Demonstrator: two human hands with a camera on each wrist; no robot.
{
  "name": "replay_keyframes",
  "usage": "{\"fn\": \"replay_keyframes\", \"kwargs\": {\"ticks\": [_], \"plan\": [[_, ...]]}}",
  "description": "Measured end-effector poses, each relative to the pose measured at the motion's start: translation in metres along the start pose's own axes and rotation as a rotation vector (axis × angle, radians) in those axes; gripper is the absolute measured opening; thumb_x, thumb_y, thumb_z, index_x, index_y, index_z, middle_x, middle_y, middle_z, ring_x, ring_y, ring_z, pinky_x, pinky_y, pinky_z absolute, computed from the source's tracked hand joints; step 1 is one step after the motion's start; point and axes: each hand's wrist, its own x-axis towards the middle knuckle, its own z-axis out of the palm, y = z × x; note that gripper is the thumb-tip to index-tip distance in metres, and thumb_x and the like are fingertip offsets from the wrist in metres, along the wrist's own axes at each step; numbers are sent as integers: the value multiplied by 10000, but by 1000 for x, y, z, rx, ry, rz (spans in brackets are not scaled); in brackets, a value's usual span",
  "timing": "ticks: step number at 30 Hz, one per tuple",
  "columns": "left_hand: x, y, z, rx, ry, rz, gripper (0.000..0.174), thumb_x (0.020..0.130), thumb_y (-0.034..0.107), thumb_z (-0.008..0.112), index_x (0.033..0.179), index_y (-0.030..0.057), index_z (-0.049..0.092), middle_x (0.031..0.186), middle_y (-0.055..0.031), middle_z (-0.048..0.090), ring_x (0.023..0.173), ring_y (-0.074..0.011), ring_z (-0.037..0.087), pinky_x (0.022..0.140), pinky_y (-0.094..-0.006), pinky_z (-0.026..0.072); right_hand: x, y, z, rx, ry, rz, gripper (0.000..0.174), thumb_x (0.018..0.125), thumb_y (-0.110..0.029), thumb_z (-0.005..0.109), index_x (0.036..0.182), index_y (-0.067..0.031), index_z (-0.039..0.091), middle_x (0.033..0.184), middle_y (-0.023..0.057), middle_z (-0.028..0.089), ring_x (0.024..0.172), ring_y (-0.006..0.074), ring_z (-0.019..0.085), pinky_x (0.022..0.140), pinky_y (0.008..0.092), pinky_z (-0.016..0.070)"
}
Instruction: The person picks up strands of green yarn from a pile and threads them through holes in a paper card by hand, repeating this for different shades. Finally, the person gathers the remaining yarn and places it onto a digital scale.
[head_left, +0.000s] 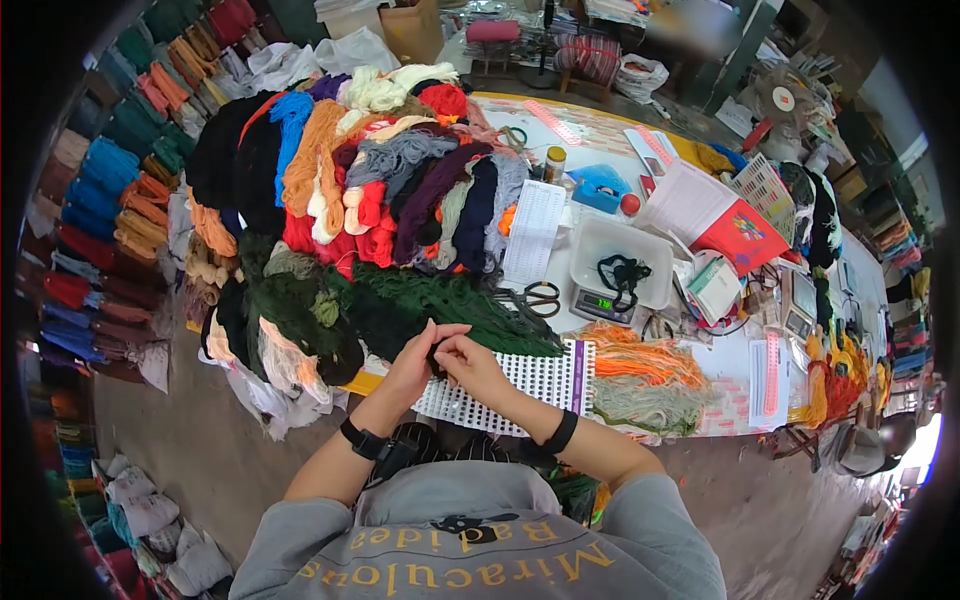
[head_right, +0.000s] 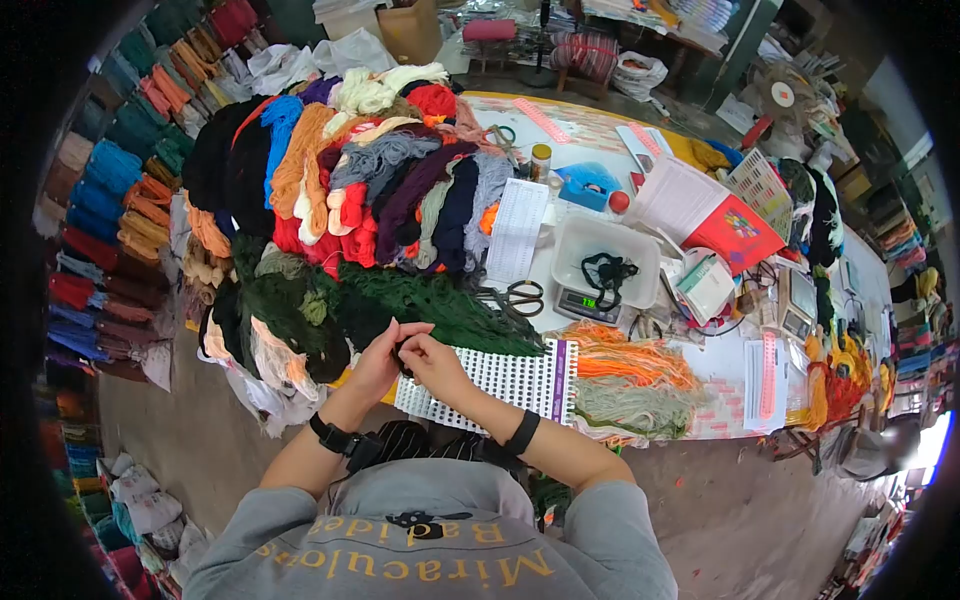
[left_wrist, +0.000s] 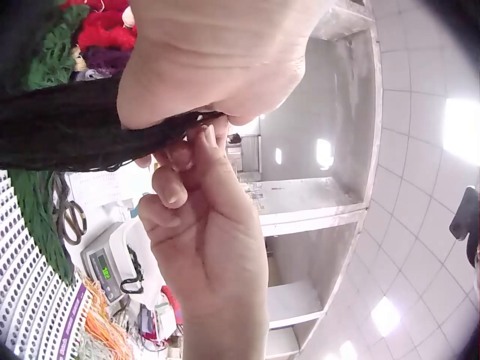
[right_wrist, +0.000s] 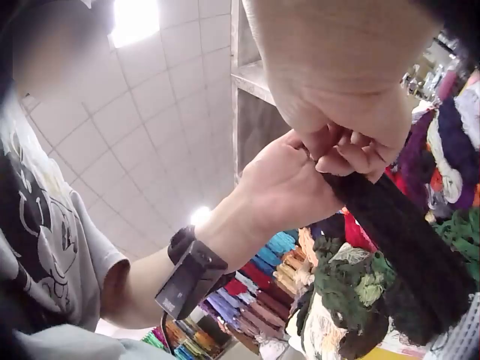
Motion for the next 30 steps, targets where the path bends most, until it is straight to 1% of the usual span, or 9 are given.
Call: {"fn": "replay_keyframes", "kwargs": {"ticks": [6, 11, 16, 19, 20, 23, 24, 28, 30], "plan": [[-2, -3, -4, -15, -5, -26, 537, 1035, 394, 243, 1241, 2, 547, 1100, -68, 613, 1025, -154, 557, 939, -320, 415, 1, 8, 3, -50, -33, -19, 193, 898, -136, 606, 1017, 8, 557, 795, 51, 593, 602, 90, 548, 527, 241, 446], [2, -9, -9, -16, 36, 98, 546, 1031, 407, 251, 1222, -5, 555, 1153, -85, 580, 1042, -169, 541, 947, -331, 406, -4, 8, -5, 31, -65, -14, 205, 908, -119, 592, 1062, 10, 552, 808, 31, 594, 614, 81, 550, 548, 233, 453], [6, -9, -4, -97, 21, 118, 559, 1028, 408, 238, 1195, -9, 570, 1168, -92, 589, 1123, -178, 484, 1022, -344, 312, -9, 9, -14, 91, 30, 1, 177, 918, -116, 581, 1052, -2, 558, 819, 32, 594, 625, 81, 563, 573, 229, 455], [7, -6, 0, -176, -5, 85, 562, 1025, 414, 238, 1200, -9, 565, 1178, -91, 589, 1075, -184, 519, 940, -352, 388, -9, 6, -14, 113, 51, 47, 185, 915, -122, 586, 1061, -12, 560, 808, 38, 601, 632, 89, 583, 580, 231, 456], [5, -4, 4, -218, 6, 41, 567, 1024, 427, 229, 1229, 6, 548, 1100, -82, 609, 952, -169, 552, 808, -329, 444, -9, 4, -13, 107, 49, 58, 192, 912, -120, 589, 1066, -10, 558, 818, 40, 602, 635, 89, 584, 581, 232, 458], [4, -6, 0, -194, -94, -40, 573, 1023, 440, 210, 1257, 28, 533, 975, -57, 613, 820, -133, 541, 660, -282, 442, -10, -2, -5, 108, 32, 79, 192, 906, -117, 595, 1057, -5, 554, 835, 43, 602, 636, 91, 582, 580, 233, 459], [4, -6, 6, -109, -20, -48, 574, 1023, 447, 203, 1280, 41, 518, 879, -39, 590, 646, -106, 501, 524, -237, 394, -11, -2, -2, 113, 20, 87, 186, 902, -116, 599, 1043, -3, 553, 842, 44, 601, 634, 92, 579, 578, 232, 458], [3, -6, 12, 208, -13, -37, 575, 1020, 454, 236, 1264, 29, 537, 856, -48, 571, 474, -92, 436, 431, -207, 351, -11, 12, 0, 143, -45, 91, 141, 903, -139, 600, 933, -15, 540, 800, 36, 590, 616, 87, 562, 549, 225, 443], [0, -2, 15, 169, 27, -49, 571, 1021, 448, 246, 1253, 23, 548, 845, -46, 566, 513, -95, 456, 469, -210, 378, -11, 9, -1, 222, -48, 113, 142, 921, -169, 577, 920, -31, 543, 734, 15, 571, 592, 78, 543, 519, 217, 416]]}}
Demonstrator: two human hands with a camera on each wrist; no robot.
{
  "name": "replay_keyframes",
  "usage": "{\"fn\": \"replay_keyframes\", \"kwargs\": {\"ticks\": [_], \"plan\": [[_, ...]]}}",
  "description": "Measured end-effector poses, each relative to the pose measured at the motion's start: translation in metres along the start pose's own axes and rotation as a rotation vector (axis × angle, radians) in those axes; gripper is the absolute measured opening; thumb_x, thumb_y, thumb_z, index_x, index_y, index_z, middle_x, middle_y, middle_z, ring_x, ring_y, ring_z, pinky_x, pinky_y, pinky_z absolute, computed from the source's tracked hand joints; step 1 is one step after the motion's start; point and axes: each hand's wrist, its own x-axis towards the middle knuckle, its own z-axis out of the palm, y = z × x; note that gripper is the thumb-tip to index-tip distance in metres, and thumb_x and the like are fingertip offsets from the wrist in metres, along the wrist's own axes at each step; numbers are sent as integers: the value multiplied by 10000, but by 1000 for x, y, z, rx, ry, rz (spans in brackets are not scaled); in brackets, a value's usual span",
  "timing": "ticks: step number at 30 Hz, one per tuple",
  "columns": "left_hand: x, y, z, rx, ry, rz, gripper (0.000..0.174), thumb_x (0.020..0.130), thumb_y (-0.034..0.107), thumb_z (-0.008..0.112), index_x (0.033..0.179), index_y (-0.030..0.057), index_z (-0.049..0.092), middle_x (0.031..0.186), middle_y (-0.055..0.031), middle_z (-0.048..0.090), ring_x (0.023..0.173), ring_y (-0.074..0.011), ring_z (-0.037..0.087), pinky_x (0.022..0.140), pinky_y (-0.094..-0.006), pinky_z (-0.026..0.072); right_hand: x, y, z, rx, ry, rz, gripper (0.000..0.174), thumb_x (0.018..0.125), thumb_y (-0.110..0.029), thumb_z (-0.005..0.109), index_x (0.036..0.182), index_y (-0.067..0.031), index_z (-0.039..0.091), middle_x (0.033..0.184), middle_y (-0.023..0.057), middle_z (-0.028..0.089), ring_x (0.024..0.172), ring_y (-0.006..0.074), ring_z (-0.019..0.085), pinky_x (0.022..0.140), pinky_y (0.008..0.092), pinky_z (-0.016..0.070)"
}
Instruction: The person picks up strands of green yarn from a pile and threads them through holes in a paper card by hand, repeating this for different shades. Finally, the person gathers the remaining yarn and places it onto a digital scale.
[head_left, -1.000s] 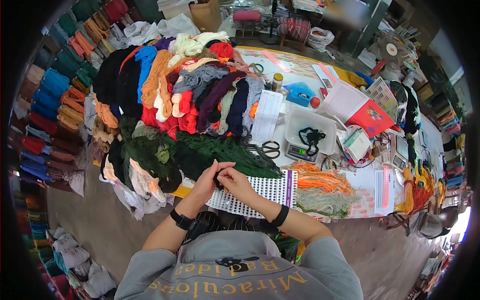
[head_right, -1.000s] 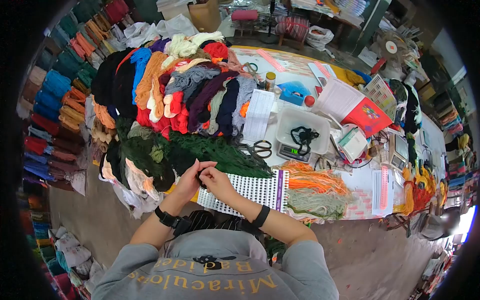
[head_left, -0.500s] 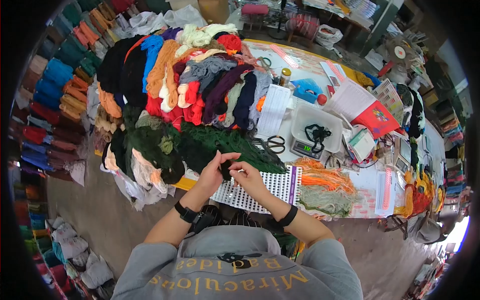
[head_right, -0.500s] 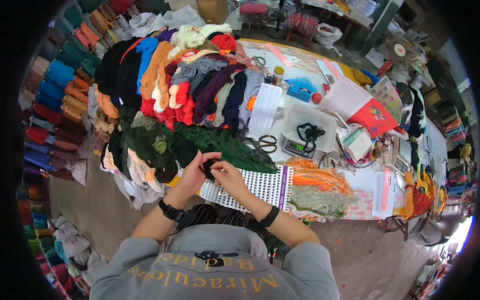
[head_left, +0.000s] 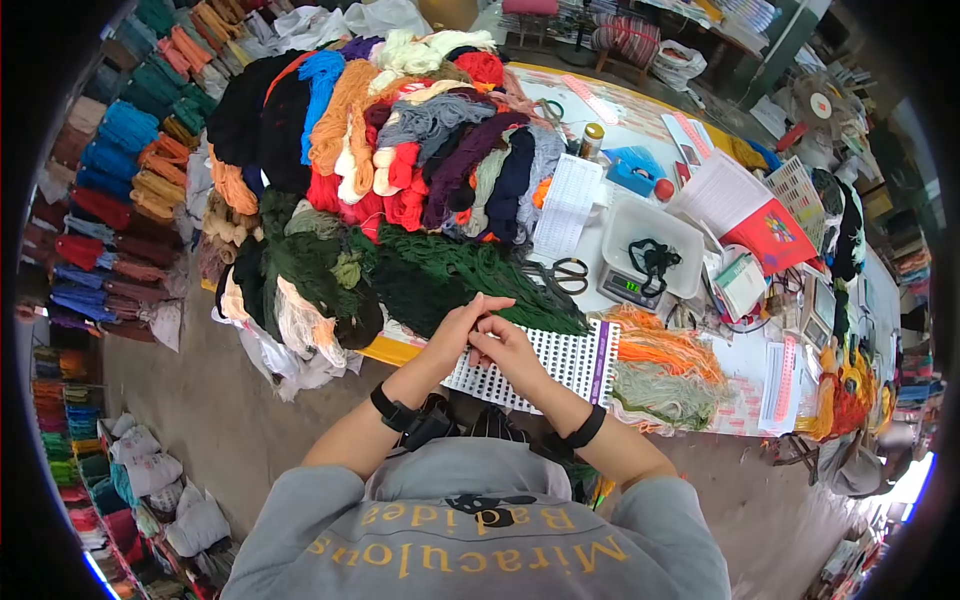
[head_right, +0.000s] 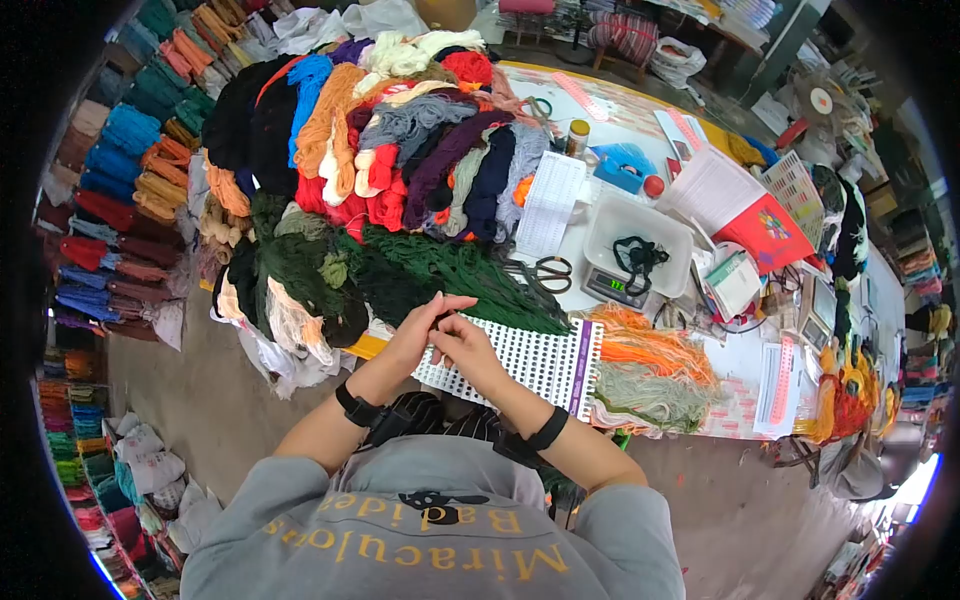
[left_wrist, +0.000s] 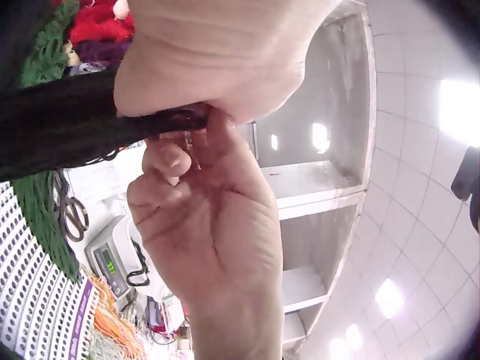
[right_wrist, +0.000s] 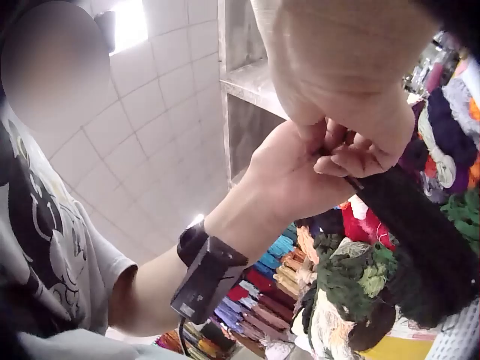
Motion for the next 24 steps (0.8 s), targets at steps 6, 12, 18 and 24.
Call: {"fn": "replay_keyframes", "kwargs": {"ticks": [6, 12, 18, 24], "plan": [[9, -16, -22, 20, 101, 47, 655, 1008, 470, 296, 914, -44, 691, 643, -1, 449, 605, -115, 454, 580, -236, 395, -30, -8, -48, -29, -49, 137, 135, 919, -164, 572, 949, -33, 582, 697, -13, 553, 556, 66, 511, 491, 209, 394], [-18, 16, -135, -142, 226, -286, 704, 923, 637, 370, 671, 24, 607, 495, 56, 272, 417, -68, 239, 389, -231, 199, -153, -47, -248, 34, 736, -75, 126, 880, -242, 601, 853, -123, 571, 684, -46, 507, 574, 58, 465, 521, 209, 404], [-52, 74, -304, -376, 751, 112, 565, 978, 510, 352, 818, 32, 608, 534, 62, 271, 426, -60, 228, 362, -226, 159, -332, -166, -424, -239, 1431, -705, 243, 950, -265, 560, 818, -62, 572, 653, -10, 536, 553, 61, 497, 498, 193, 389], [-33, 67, -278, -300, 707, 121, 546, 976, 498, 375, 820, 36, 620, 543, 56, 291, 446, -72, 255, 379, -228, 183, -285, -120, -444, -766, 1392, -416, 271, 943, -285, 565, 963, -19, 614, 719, 36, 610, 625, 108, 586, 534, 239, 445]]}}
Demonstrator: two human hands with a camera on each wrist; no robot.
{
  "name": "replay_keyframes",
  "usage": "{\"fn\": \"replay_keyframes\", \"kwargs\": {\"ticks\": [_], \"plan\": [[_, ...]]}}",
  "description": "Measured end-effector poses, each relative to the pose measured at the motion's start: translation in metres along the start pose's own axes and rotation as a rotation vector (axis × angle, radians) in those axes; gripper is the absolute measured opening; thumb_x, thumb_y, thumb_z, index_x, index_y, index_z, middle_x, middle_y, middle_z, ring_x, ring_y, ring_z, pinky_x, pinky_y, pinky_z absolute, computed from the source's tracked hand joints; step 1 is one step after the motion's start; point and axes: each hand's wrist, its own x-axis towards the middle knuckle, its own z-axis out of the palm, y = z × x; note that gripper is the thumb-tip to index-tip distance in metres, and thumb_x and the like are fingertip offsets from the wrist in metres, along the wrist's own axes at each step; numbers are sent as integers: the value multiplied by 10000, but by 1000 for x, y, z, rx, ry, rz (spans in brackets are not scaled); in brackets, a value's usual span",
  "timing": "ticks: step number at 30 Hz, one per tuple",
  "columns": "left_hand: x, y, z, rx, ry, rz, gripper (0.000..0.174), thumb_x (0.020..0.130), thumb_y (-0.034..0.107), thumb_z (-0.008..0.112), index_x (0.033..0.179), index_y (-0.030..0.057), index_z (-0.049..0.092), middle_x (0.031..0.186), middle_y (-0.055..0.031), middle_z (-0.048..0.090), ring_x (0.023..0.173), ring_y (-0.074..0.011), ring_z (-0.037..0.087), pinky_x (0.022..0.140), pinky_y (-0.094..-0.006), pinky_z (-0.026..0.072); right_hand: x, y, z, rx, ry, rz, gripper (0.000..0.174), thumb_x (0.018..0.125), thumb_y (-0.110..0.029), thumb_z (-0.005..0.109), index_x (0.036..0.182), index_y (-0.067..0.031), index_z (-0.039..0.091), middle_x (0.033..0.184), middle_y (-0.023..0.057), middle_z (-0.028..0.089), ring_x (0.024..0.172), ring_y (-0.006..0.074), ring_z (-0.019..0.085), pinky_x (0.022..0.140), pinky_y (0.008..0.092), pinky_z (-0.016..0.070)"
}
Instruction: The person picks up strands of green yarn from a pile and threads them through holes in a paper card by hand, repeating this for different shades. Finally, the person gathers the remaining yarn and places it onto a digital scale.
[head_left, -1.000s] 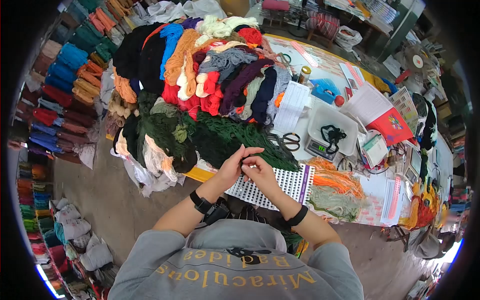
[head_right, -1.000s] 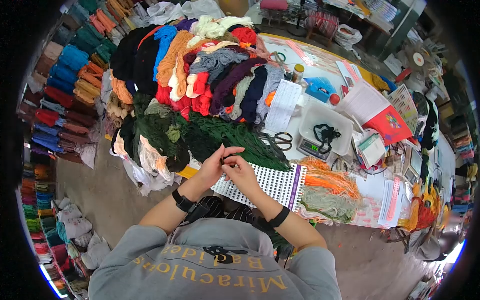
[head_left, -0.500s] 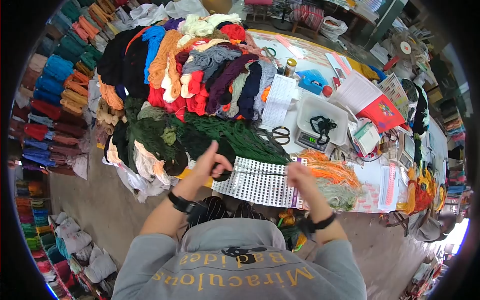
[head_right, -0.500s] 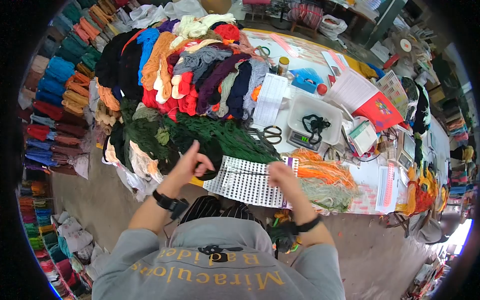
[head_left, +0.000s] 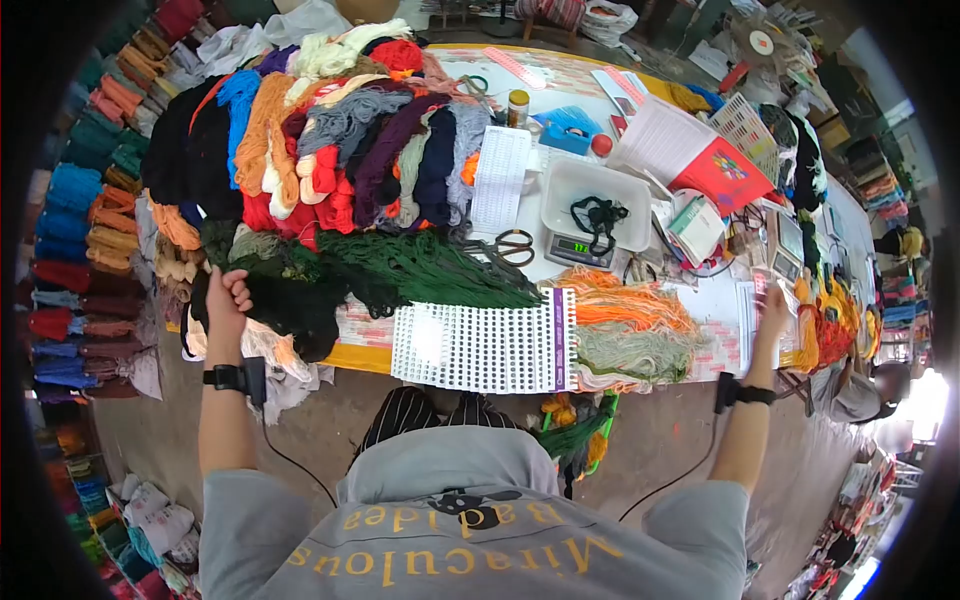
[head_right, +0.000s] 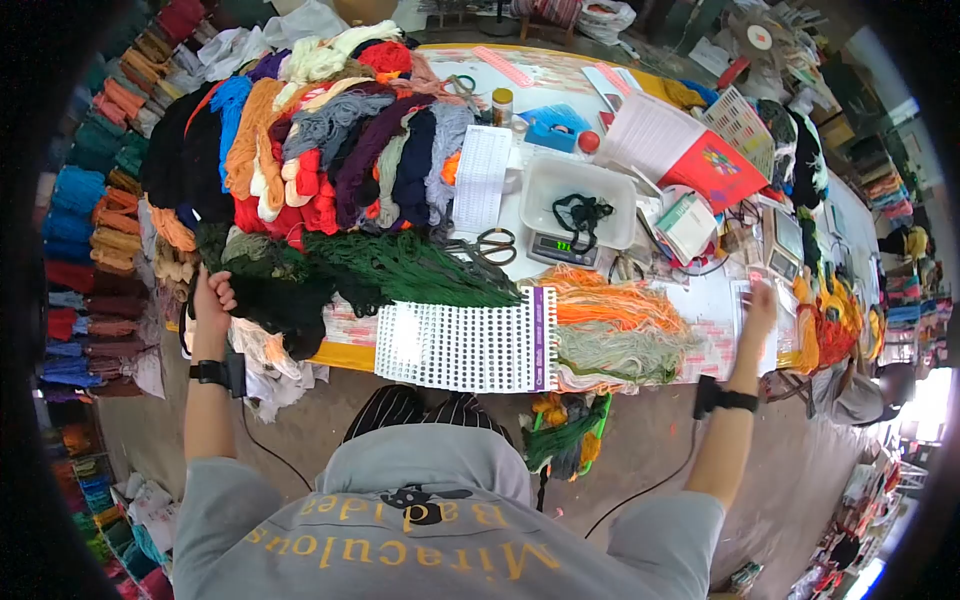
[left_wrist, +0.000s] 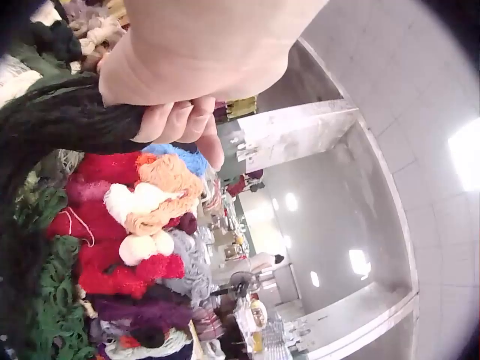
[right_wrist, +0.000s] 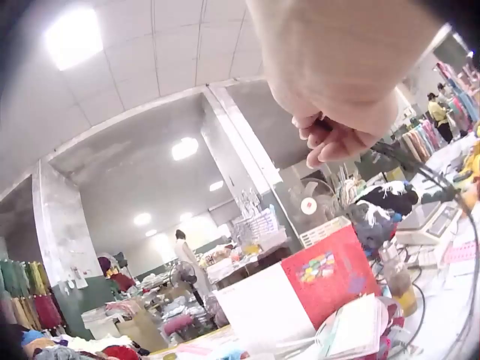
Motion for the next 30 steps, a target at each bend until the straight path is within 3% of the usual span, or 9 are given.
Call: {"fn": "replay_keyframes", "kwargs": {"ticks": [3, 4, 6, 8, 12, 16, 22, 25, 30], "plan": [[-6, -38, 27, 18, -23, -134, 527, 974, 501, 380, 798, 75, 634, 542, 52, 313, 449, -77, 273, 391, -233, 195, -55, 45, 81, -300, -267, 51, 289, 943, -301, 514, 1004, -45, 633, 763, 117, 639, 592, 177, 582, 561, 342, 471], [-10, -47, 36, 32, -34, -150, 532, 973, 506, 379, 793, 76, 634, 548, 50, 322, 455, -79, 282, 397, -234, 205, -71, 86, 107, -611, -351, -32, 315, 948, -306, 477, 1016, -45, 639, 840, 171, 652, 785, 313, 640, 698, 438, 493], [-19, -60, 48, 50, -60, -183, 538, 972, 512, 377, 793, 76, 635, 560, 46, 337, 470, -84, 301, 412, -234, 223, -133, 82, 145, -688, -444, -174, 275, 929, -269, 498, 1003, -42, 635, 872, 193, 654, 886, 394, 609, 771, 505, 472], [-25, -63, 52, 60, -73, -209, 538, 976, 511, 374, 818, 69, 637, 576, 42, 354, 492, -89, 322, 433, -236, 243, -171, 80, 165, -727, -718, 17, 267, 921, -262, 520, 1006, -33, 629, 979, 186, 642, 890, 378, 616, 767, 497, 482], [-31, -61, 39, 83, -84, -210, 541, 977, 512, 371, 864, 53, 636, 593, 38, 376, 511, -93, 342, 454, -243, 264, -187, 74, 178, -786, -571, -21, 224, 894, -209, 535, 1042, -52, 597, 1158, 182, 530, 862, 371, 604, 698, 476, 486], [-40, -70, 40, 57, -93, -229, 522, 977, 503, 376, 908, 50, 627, 643, 22, 426, 566, -109, 395, 495, -247, 309, -169, 39, 209, -620, -452, -131, 252, 907, -203, 519, 1089, -49, 598, 1175, 153, 579, 885, 382, 612, 747, 477, 489], [-73, -77, 66, -166, -323, -328, 512, 975, 484, 399, 1074, 22, 598, 872, -63, 585, 667, -149, 489, 546, -255, 401, -148, 64, 308, -454, -649, -159, 530, 860, -204, 564, 1352, -70, 418, 889, 191, 645, 825, 330, 635, 701, 417, 487], [-88, -69, 79, -121, -346, -338, 509, 976, 472, 406, 1094, 14, 592, 964, -105, 616, 689, -170, 519, 582, -281, 427, -144, 63, 332, -362, -695, 109, 487, 866, -175, 480, 1345, -94, 437, 951, 259, 638, 936, 400, 619, 780, 482, 470], [-85, -67, 79, -53, -338, -259, 447, 970, 415, 463, 1041, 0, 612, 951, -104, 615, 653, -142, 498, 586, -282, 416, -148, 25, 312, -652, -610, 19, 240, 884, -259, 556, 1032, -74, 592, 1022, 208, 625, 913, 395, 611, 728, 495, 485]]}}
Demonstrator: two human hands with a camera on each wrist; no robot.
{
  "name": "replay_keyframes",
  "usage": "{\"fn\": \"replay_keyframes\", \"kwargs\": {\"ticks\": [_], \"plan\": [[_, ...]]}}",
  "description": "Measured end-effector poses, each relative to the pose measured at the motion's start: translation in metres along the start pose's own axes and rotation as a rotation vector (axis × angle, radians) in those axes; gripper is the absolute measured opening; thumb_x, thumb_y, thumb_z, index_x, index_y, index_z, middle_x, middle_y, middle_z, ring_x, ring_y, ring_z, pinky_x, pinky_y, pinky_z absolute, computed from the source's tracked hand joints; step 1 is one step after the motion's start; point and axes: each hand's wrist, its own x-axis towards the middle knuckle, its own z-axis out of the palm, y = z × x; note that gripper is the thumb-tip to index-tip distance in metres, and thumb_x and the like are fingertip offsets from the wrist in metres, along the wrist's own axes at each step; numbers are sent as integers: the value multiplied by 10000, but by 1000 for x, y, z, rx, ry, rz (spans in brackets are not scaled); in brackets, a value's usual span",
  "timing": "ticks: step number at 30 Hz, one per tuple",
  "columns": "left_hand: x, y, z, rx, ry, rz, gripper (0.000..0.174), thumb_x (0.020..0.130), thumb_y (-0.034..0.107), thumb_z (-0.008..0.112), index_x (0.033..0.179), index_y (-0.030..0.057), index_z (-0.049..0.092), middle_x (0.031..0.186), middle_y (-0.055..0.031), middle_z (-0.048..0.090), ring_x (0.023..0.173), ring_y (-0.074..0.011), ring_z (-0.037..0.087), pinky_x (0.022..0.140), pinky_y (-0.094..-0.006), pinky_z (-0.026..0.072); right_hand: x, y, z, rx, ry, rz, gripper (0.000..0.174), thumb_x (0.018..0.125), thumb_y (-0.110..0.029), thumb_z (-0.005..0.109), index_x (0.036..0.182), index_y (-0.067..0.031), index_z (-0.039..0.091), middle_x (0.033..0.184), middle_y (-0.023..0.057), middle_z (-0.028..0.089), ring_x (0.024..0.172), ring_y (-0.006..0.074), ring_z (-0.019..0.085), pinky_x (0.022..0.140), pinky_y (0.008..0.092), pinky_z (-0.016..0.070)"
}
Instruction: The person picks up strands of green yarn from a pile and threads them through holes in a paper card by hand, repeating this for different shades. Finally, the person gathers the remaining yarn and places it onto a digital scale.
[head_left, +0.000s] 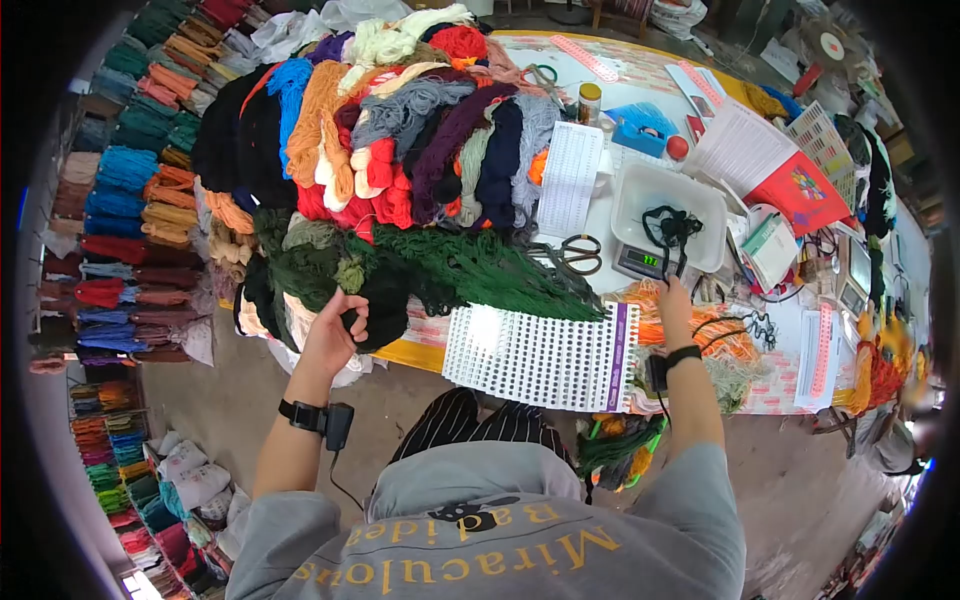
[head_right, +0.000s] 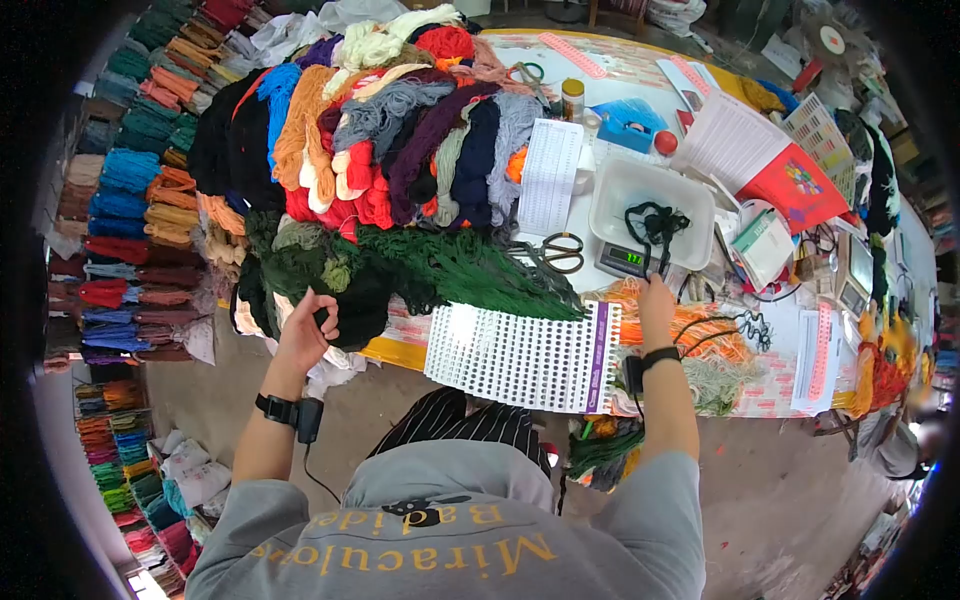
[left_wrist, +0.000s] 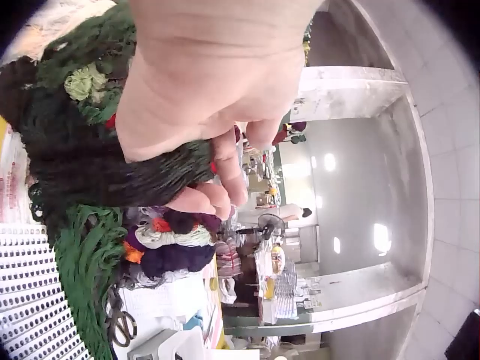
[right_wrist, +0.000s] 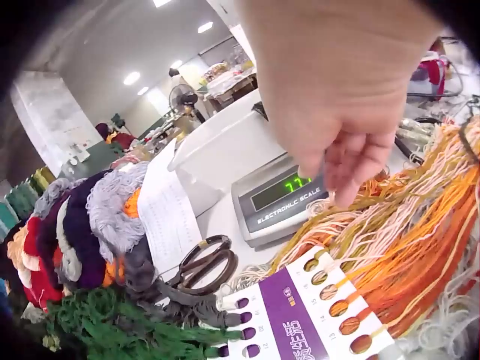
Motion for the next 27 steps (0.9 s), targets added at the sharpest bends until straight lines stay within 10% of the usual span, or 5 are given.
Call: {"fn": "replay_keyframes", "kwargs": {"ticks": [6, 14, 17, 22, 27], "plan": [[13, -15, 27, 328, -88, 18, 330, 891, 108, 603, 1205, 10, 584, 978, -54, 647, 567, -41, 404, 505, -182, 333, -77, -95, -72, 41, 274, -455, 130, 872, -129, 537, 976, -63, 578, 1084, 126, 522, 866, 336, 593, 685, 447, 489], [5, -20, 80, 570, -607, -58, 387, 839, 27, 619, 1224, 17, 586, 805, 23, 585, 648, -36, 443, 603, -197, 372, -245, -326, -115, 243, -433, -845, 159, 813, -134, 590, 960, -73, 579, 1064, 118, 573, 981, 285, 588, 794, 390, 495], [17, -9, 35, 591, -692, -191, 233, 856, 67, 622, 1080, 5, 642, 737, 26, 561, 613, -36, 434, 558, -180, 337, -236, -338, -124, 744, 133, -1063, 188, 823, -110, 586, 987, -43, 526, 1036, 112, 568, 960, 274, 584, 808, 347, 492], [36, 9, -47, 591, -516, -168, 190, 890, 117, 607, 1019, -11, 662, 736, 10, 594, 547, -22, 392, 483, -170, 298, -211, -274, -161, 2249, -351, -274, 168, 963, -236, 522, 932, -71, 519, 876, 22, 530, 725, 110, 433, 713, 278, 393], [47, 90, -118, 470, -80, 279, 340, 940, 220, 525, 1185, -6, 591, 987, -46, 664, 521, -34, 386, 464, -176, 294, -217, -181, -188, 1483, 435, -72, 253, 953, -156, 511, 719, -109, 431, 661, -22, 381, 567, 57, 325, 499, 209, 272]]}}
